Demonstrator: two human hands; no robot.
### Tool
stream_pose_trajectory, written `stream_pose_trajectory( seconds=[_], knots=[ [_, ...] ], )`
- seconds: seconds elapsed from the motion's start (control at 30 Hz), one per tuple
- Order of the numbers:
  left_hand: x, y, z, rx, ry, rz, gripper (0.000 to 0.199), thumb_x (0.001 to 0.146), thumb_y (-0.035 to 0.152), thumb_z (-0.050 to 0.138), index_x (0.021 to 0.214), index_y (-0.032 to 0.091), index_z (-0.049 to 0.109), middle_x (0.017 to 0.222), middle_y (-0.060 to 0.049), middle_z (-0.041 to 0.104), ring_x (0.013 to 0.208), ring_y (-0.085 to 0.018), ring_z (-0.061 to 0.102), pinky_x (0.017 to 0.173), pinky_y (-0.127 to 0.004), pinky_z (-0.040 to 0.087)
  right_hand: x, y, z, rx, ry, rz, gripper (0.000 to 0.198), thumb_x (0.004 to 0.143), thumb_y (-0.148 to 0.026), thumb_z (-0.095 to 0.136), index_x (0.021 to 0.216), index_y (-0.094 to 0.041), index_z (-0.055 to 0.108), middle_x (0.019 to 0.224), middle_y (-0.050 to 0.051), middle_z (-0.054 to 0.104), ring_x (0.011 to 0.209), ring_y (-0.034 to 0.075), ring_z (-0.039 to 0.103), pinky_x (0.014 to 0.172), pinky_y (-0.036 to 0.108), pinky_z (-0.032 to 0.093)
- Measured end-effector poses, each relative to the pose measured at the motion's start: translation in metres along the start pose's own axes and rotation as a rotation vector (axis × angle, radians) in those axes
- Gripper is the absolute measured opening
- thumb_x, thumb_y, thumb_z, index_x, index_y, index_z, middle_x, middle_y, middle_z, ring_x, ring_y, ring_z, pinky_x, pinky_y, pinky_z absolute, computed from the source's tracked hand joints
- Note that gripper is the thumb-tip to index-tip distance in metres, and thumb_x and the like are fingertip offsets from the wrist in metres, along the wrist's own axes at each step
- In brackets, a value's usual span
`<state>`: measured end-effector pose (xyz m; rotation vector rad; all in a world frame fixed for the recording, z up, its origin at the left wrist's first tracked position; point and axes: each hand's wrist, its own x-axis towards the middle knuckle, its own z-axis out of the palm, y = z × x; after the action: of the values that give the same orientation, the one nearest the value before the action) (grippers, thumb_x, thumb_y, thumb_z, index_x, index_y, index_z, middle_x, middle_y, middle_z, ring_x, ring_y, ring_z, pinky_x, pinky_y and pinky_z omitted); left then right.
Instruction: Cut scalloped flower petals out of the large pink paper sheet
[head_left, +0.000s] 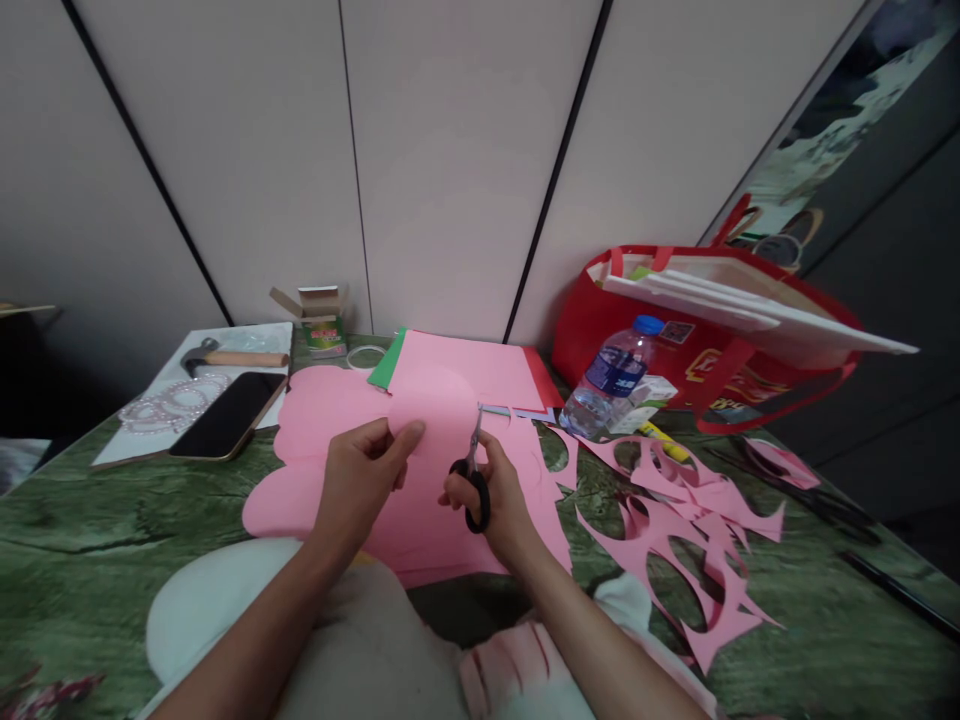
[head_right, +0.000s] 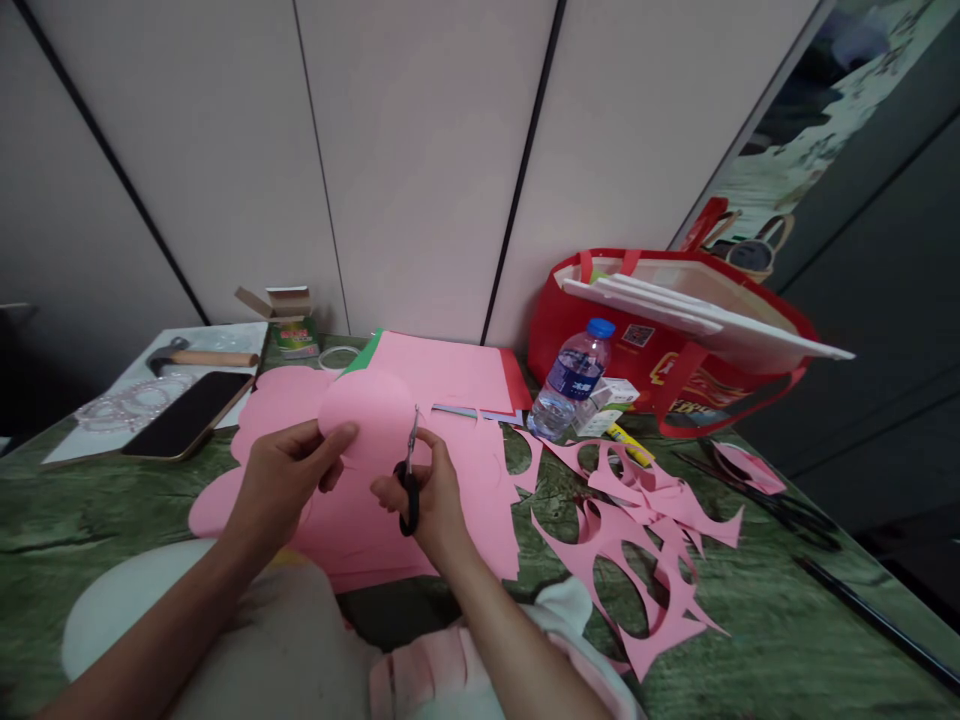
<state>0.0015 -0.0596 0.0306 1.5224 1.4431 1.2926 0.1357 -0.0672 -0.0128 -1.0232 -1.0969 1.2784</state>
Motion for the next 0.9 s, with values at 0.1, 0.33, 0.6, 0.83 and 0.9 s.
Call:
stream_pose_trajectory(
  seconds=[0.1,0.33,0.6,0.83,0.9],
  knots=[
    [0.0000,-0.0001,0.0002,0.005,0.012,-0.003,0.039,0.074,0.037,0.058,0.045,0.017,0.042,0.036,0.007,0.040,0.039,-0.006,0.034,0.039,-0.020,0.026,0.0005,0.0023,-0.0008,-0.015,0.006,-0.009,0.055,0.058,-0.026,0.064,0.106,-0.019,0.039,0.049,-0.010,0.051,0.041,0.011,0.051,0.042,0.023,0.040],
    [0.0027,-0.0043,0.0004,-0.117,0.025,-0.026,0.030,0.074,0.035,0.059,0.052,0.017,0.050,0.042,0.005,0.048,0.040,-0.008,0.045,0.039,-0.021,0.034,0.0018,0.0058,-0.0009,-0.001,-0.012,-0.006,0.057,0.058,-0.026,0.064,0.108,-0.019,0.038,0.048,-0.011,0.052,0.038,0.011,0.050,0.039,0.022,0.039],
    [0.0032,-0.0001,0.0009,-0.184,0.011,-0.076,0.026,0.074,0.032,0.058,0.054,0.017,0.051,0.044,0.002,0.059,0.039,-0.010,0.052,0.041,-0.022,0.040,0.0018,0.0070,-0.0011,-0.002,-0.040,-0.002,0.056,0.058,-0.027,0.065,0.108,-0.019,0.039,0.044,-0.013,0.049,0.034,0.010,0.047,0.037,0.022,0.039],
    [0.0027,-0.0005,-0.0003,-0.153,0.016,-0.060,0.023,0.073,0.029,0.058,0.055,0.016,0.055,0.044,0.001,0.059,0.039,-0.010,0.052,0.043,-0.023,0.041,0.0015,0.0054,-0.0029,0.035,-0.017,-0.030,0.062,0.058,-0.028,0.069,0.110,-0.021,0.037,0.053,-0.010,0.052,0.046,0.011,0.049,0.046,0.024,0.040],
    [0.0029,-0.0006,-0.0005,-0.126,0.029,-0.042,0.024,0.073,0.029,0.059,0.054,0.016,0.054,0.043,0.002,0.058,0.039,-0.010,0.052,0.043,-0.022,0.040,0.0007,0.0042,-0.0032,0.053,-0.062,-0.037,0.065,0.057,-0.027,0.072,0.111,-0.021,0.037,0.056,-0.009,0.052,0.048,0.010,0.047,0.047,0.023,0.038]
  ],
)
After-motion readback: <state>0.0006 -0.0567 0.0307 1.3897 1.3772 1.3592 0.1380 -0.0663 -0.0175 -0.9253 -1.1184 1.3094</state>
